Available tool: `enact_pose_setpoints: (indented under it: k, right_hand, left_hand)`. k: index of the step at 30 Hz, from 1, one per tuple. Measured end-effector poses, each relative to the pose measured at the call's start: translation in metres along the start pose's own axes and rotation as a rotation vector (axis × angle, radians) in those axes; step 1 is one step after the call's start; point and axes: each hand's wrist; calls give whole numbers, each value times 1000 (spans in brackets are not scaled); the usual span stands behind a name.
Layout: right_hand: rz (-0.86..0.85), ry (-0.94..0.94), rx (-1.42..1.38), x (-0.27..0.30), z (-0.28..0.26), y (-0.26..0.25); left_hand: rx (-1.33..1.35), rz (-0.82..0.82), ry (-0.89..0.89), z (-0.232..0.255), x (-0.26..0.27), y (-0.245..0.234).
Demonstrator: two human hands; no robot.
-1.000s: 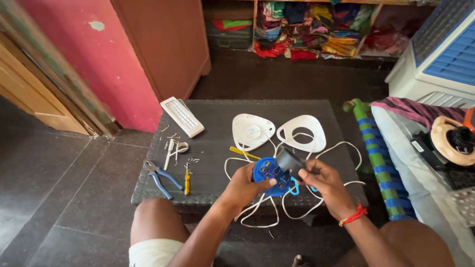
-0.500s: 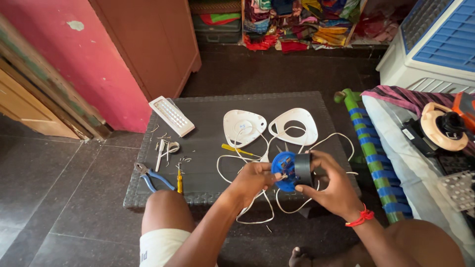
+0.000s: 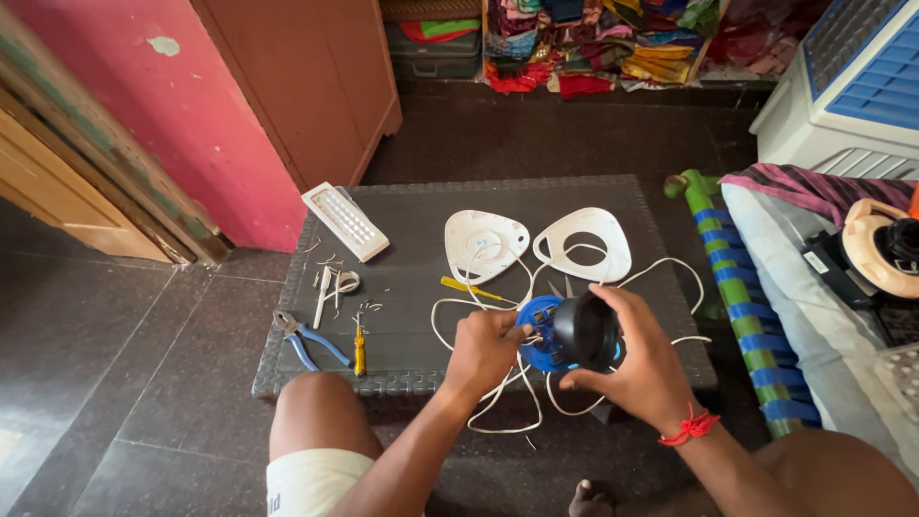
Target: The person connects electrical wires to a blue electronic component using scissors and a screwdriver, eventually placing the component inside a black plastic housing.
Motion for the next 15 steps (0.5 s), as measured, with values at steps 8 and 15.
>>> enact_pose_setpoints:
  k: [8,15]
  right_hand:
    - [-8,-148,72,0,-20,11]
    - [-93,-114,59,5,-33,11]
  left_hand:
    - [26,-9,39,-5,7,-2]
    - [52,-38,-55,-5,2,-9]
Point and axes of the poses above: each hand's wrist, its own x-axis away from the middle knuckle, its own y-axis out of the palm, z = x × y, and after that the axes turned 4 degrees about -x, right-handed
